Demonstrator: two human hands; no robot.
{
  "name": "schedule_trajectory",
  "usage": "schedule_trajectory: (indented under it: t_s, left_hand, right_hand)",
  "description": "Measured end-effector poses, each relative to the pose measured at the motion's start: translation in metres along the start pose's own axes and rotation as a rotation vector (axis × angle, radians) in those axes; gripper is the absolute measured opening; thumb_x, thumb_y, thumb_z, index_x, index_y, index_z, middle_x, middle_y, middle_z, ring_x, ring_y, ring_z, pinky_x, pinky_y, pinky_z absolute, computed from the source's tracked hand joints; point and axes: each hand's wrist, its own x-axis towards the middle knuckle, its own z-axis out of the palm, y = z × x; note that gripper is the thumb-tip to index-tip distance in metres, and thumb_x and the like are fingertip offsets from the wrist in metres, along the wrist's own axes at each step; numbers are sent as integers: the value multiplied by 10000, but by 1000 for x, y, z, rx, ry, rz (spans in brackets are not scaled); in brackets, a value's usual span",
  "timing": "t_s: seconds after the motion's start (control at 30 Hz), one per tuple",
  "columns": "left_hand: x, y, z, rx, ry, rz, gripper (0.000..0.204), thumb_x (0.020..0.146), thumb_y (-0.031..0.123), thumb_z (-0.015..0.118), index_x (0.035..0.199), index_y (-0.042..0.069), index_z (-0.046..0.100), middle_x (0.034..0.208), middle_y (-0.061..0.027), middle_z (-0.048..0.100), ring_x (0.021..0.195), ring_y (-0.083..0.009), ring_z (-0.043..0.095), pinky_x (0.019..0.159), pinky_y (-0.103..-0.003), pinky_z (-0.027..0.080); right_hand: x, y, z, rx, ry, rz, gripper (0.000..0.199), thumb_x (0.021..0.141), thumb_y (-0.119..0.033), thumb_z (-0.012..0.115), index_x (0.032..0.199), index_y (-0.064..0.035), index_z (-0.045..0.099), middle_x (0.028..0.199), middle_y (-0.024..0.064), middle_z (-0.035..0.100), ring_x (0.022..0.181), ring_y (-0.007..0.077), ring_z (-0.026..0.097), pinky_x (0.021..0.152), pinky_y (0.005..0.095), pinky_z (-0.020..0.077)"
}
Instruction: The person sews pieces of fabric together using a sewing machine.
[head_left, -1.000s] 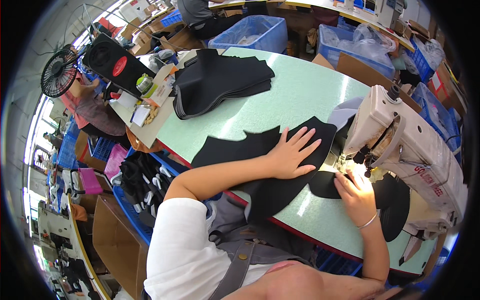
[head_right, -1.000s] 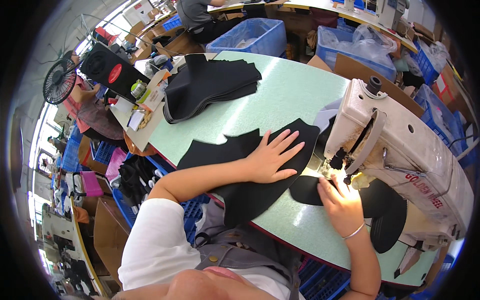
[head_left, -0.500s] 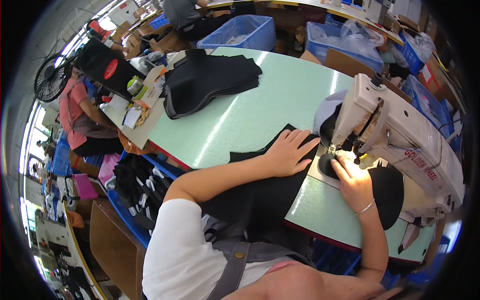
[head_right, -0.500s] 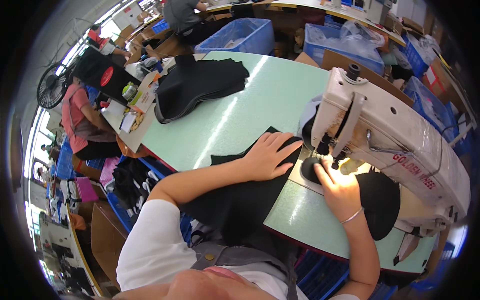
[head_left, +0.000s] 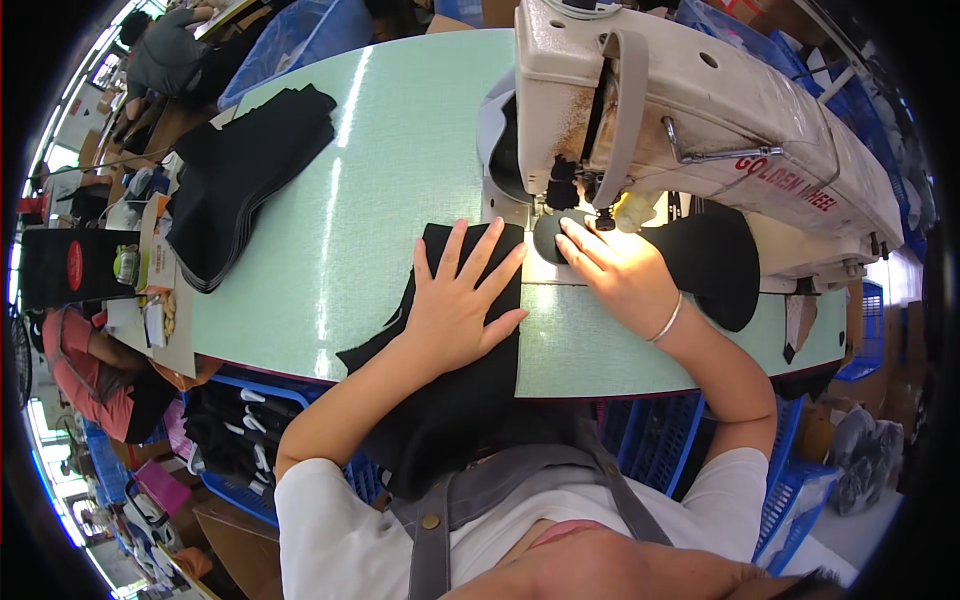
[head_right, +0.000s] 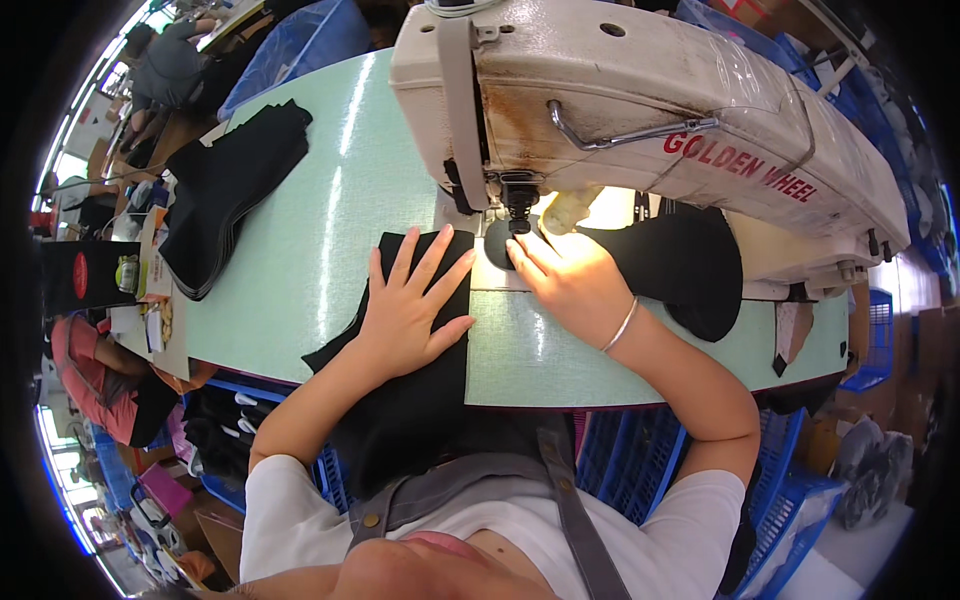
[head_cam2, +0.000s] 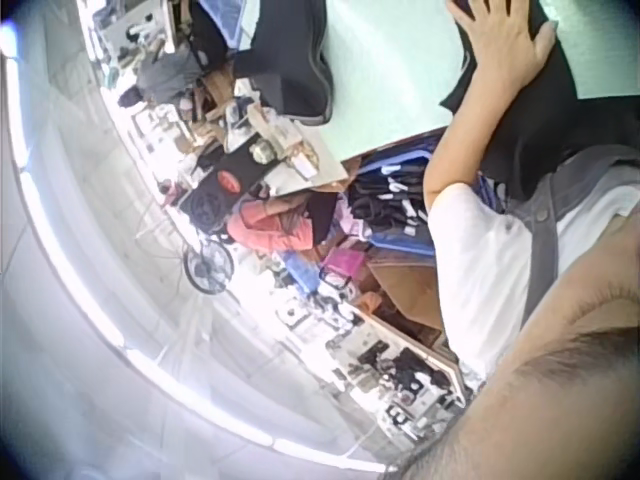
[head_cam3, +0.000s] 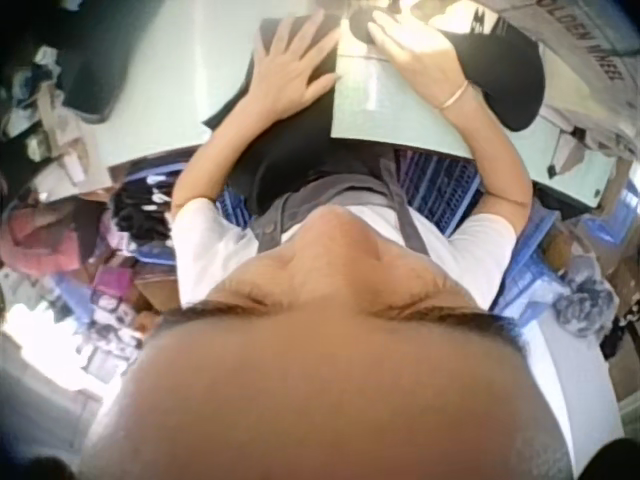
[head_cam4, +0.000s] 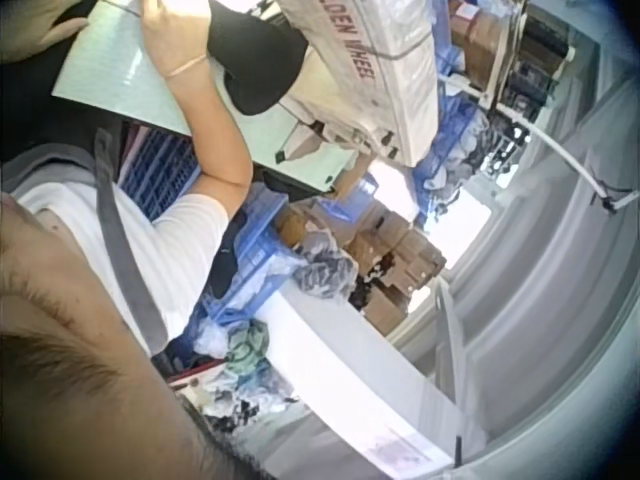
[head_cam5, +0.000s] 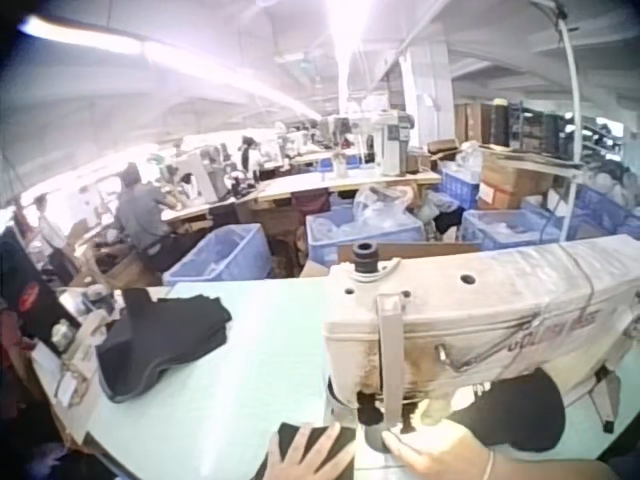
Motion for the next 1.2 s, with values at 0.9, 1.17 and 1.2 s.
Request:
schedule_trajectory:
  t_s: [0.9,1.17,1.2]
  left_hand:
    - [12,5,-3,-113,-33,68,705,858,457,596,1457,143,397,1537,-125,298,1432,-359,222,1064,-695,168]
    - [31,-5,6,-91,16,117,702,855,473,605,1438,131,417,1503,-145,326,1414,-361,250,1041,-710,203]
    - [33,-6,7,-78,24,117,702,849,483,614,1427,130,432,1537,-146,289,1418,-360,250,1024,-726,219]
  right_hand:
    - [3,-7,1,-82,34,8,434,792,-110,588,1223,-86,629,1281,38,619,773,146,649,662,284,502]
    - [7,3,5,-33,41,79,428,765,-110,620,1192,-93,646,1145,73,680,722,151,669,641,284,518]
    - [10,5,7,-26,155,50,289,746,-115,649,1030,-63,656,1019,76,669,766,198,658,686,325,518]
